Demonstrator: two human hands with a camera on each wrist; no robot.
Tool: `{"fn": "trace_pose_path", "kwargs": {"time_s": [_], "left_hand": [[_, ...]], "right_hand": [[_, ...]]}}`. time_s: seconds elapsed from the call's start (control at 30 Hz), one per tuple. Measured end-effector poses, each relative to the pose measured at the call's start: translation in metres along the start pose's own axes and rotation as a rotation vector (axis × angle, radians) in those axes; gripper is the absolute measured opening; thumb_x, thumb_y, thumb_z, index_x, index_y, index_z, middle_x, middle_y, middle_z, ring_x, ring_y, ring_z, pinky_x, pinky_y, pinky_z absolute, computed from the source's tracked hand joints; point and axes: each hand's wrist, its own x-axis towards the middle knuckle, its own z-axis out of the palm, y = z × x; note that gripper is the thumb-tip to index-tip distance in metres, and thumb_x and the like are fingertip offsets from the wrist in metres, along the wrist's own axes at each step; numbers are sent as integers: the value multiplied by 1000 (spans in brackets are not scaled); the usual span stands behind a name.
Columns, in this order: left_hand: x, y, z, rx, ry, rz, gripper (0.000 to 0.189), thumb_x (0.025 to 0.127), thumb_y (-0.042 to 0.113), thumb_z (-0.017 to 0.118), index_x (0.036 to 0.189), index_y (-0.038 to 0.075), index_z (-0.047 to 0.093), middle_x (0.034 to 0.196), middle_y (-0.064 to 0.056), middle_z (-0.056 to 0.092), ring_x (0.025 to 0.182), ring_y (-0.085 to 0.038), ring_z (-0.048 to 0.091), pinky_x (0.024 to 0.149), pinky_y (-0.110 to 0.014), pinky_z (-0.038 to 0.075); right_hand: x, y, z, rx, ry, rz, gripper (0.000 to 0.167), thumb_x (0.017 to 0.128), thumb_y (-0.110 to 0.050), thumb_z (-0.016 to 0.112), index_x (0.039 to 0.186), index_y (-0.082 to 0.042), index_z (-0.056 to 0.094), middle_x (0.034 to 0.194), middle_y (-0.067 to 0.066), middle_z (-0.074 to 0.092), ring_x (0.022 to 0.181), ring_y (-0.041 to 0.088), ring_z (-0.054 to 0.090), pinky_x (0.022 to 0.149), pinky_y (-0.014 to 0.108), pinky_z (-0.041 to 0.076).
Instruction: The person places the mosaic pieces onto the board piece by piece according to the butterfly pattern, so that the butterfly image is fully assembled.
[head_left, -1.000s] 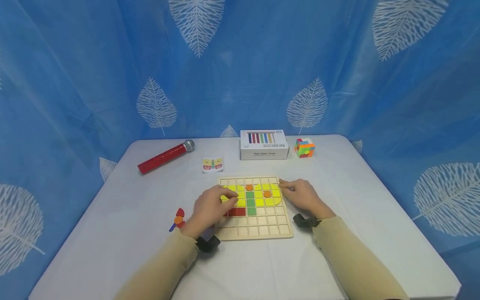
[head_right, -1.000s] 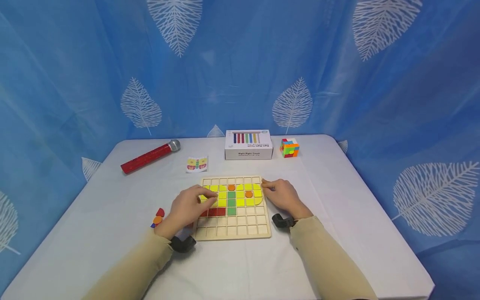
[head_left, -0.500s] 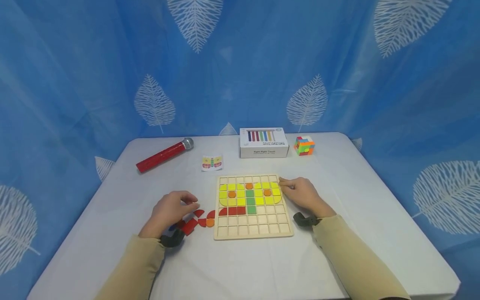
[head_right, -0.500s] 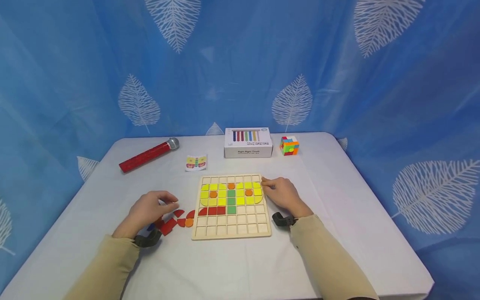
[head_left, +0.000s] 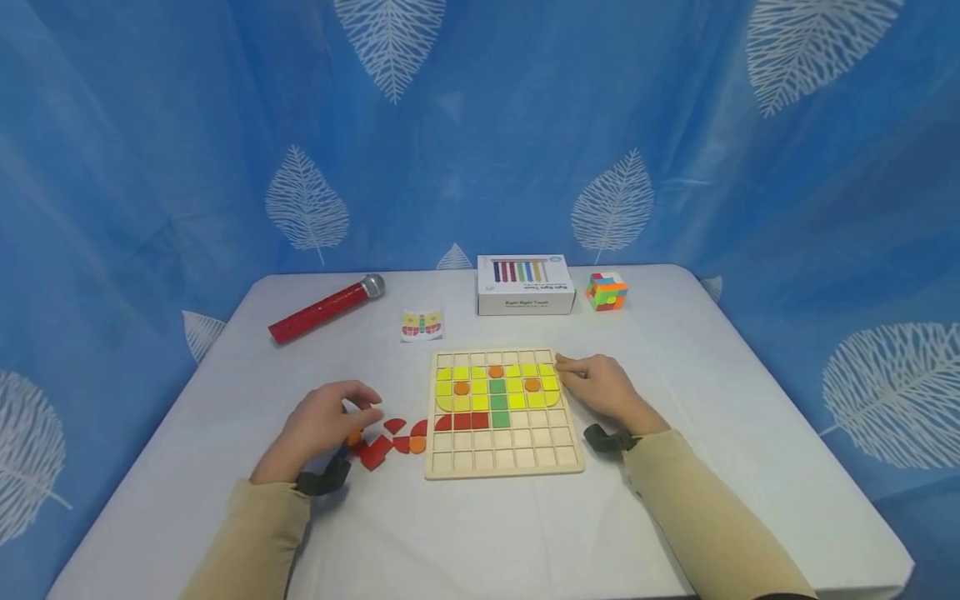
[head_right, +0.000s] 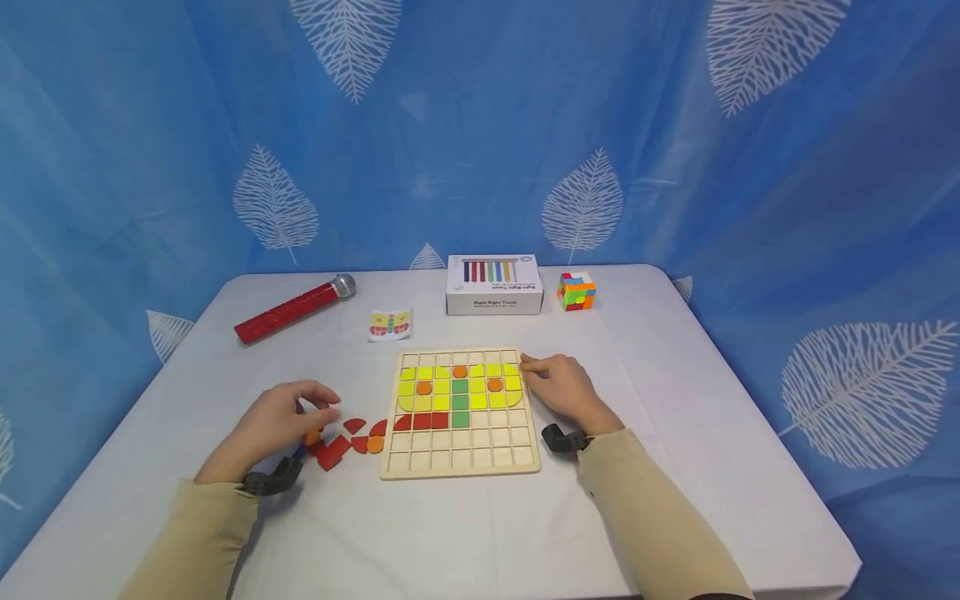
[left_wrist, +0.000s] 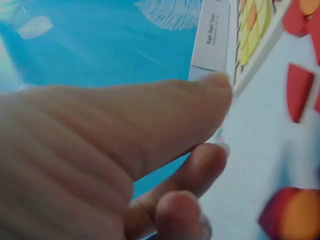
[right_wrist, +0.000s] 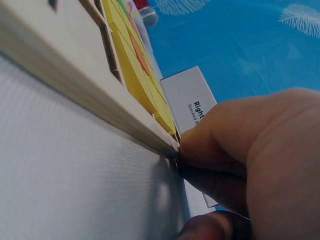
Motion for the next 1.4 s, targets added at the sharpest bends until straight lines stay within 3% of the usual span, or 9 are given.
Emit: {"fn": "trace_pose_path", "kwargs": {"time_s": [0.17, 0.33, 0.6, 0.8, 1.0, 1.2, 1.4], "left_hand": [[-17, -6, 4, 12, -59, -16, 26, 81, 31, 88, 97, 18, 74, 85, 3, 66, 77, -17, 58, 68, -31, 52], [-23, -4, 8, 77, -86, -22, 33, 75, 34, 93, 92, 18, 70, 79, 3, 63, 74, -16, 56, 67, -31, 48], [-18, -6, 17, 54, -22, -2, 23, 80, 28, 90, 94, 19, 74, 78, 5, 64, 75, -16, 57, 70, -30, 49], [-17, 2, 16, -57, 11, 19, 17, 87, 26, 84, 97, 19, 72, 84, 4, 67, 75, -17, 58, 68, -28, 52], [-12, 26, 19, -189, 4, 82, 16, 90, 26, 81, 98, 19, 70, 86, 2, 67, 70, -21, 58, 60, -29, 51], [2, 59, 38, -183, 0, 188, 10, 89, 26, 81, 94, 22, 73, 87, 6, 67, 73, -19, 56, 58, -30, 49], [21, 93, 64, -173, -43, 260, 8, 90, 28, 79, 90, 23, 73, 87, 10, 69, 82, -16, 59, 71, -31, 50]], "right_hand": [[1, 1, 1, 17, 8, -32, 39, 101, -32, 63, 137, -15, 66, 146, -2, 59, 144, 33, 47, 117, 56, 36], [1, 0, -1, 14, 3, -20, 39, 101, -32, 62, 137, -15, 66, 147, -2, 59, 144, 34, 47, 117, 56, 36], [0, 2, 1, 32, 5, -2, 41, 101, -32, 62, 138, -15, 65, 148, -4, 58, 146, 33, 44, 118, 56, 34], [-1, 0, 1, 36, 16, -10, 40, 101, -31, 63, 137, -14, 66, 146, -3, 59, 146, 34, 45, 118, 56, 35], [-1, 0, 1, 27, 22, -18, 39, 101, -30, 62, 136, -13, 66, 146, -2, 59, 145, 35, 46, 117, 56, 35], [1, 2, 1, 21, 18, -17, 39, 102, -31, 62, 136, -14, 66, 147, -3, 59, 145, 34, 45, 118, 56, 34], [2, 3, 1, 16, 15, -17, 40, 101, -32, 63, 137, -14, 65, 147, -3, 59, 145, 35, 45, 117, 57, 35]]}}
